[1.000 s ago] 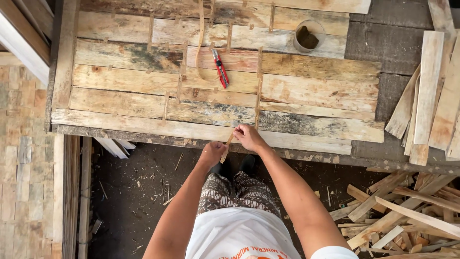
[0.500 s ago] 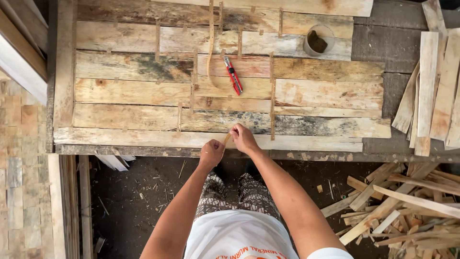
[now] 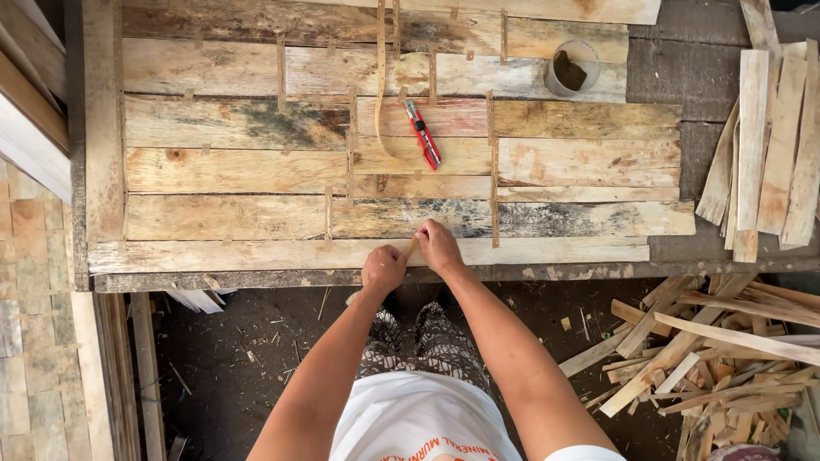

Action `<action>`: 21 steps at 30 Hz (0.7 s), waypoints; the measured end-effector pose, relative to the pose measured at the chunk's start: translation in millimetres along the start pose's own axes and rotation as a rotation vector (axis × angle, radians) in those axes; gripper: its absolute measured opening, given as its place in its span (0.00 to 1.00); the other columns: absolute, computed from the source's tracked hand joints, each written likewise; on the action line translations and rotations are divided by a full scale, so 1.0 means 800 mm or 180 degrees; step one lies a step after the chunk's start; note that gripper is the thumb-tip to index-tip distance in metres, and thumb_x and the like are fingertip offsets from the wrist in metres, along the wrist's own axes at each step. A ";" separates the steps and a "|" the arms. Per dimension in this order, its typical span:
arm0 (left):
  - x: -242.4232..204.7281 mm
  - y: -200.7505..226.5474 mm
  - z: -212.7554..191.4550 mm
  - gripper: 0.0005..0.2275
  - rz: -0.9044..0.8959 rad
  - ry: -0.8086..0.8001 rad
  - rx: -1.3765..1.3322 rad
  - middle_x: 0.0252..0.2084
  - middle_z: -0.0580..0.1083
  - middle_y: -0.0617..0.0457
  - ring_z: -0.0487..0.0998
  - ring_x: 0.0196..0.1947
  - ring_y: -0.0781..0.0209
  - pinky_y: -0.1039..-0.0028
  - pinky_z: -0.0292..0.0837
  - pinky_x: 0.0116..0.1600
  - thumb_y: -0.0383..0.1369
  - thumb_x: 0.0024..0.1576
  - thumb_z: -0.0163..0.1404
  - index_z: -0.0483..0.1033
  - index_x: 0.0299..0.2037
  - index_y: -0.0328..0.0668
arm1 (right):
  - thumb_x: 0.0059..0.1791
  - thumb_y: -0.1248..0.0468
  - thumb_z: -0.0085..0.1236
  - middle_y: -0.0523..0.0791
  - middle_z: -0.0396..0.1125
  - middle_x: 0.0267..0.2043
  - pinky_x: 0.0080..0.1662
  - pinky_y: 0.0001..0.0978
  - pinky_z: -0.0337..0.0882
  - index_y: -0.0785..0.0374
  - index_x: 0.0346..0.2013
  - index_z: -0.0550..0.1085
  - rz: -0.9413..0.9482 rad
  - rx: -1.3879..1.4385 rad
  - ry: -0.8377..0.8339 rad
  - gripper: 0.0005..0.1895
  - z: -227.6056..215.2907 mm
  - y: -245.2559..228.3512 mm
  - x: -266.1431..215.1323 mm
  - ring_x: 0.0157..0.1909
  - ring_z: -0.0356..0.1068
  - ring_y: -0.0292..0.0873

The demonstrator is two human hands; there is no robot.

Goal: Applying paper tape to the joints and edges of wooden planks on a workbench.

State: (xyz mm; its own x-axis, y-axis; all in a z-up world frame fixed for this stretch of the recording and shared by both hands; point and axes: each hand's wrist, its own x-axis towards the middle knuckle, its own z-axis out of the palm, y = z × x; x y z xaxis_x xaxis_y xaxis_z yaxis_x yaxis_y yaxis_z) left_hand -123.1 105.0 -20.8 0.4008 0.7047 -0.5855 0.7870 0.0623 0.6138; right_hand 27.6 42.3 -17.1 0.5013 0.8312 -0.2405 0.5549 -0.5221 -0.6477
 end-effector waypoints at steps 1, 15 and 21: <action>0.008 -0.006 0.006 0.08 0.0005 -0.0011 0.0007 0.33 0.80 0.46 0.82 0.38 0.45 0.57 0.76 0.46 0.38 0.53 0.54 0.82 0.31 0.44 | 0.51 0.63 0.59 0.50 0.72 0.37 0.42 0.45 0.72 0.65 0.35 0.71 0.0013 0.0002 0.0007 0.08 -0.003 -0.007 -0.001 0.39 0.73 0.54; 0.013 -0.017 0.012 0.09 0.0066 0.0100 0.0178 0.34 0.81 0.45 0.82 0.38 0.45 0.59 0.77 0.45 0.40 0.53 0.58 0.84 0.32 0.45 | 0.54 0.60 0.56 0.51 0.68 0.39 0.40 0.51 0.69 0.60 0.40 0.68 0.0039 -0.0452 0.0093 0.08 0.001 -0.029 -0.008 0.40 0.70 0.59; 0.009 -0.010 0.006 0.09 -0.0032 0.0096 0.0134 0.33 0.81 0.45 0.83 0.38 0.45 0.59 0.78 0.46 0.40 0.52 0.58 0.85 0.31 0.45 | 0.52 0.62 0.59 0.50 0.69 0.36 0.40 0.50 0.69 0.61 0.37 0.67 0.0195 -0.0338 0.0053 0.09 -0.002 -0.035 -0.004 0.39 0.71 0.56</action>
State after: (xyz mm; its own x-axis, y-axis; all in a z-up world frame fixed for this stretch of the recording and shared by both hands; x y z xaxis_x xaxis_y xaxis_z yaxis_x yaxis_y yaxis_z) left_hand -124.2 106.2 -33.1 0.3790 0.7252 -0.5749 0.8102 0.0401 0.5848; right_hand 11.4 53.7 2.9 0.5470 0.7943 -0.2646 0.5896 -0.5898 -0.5518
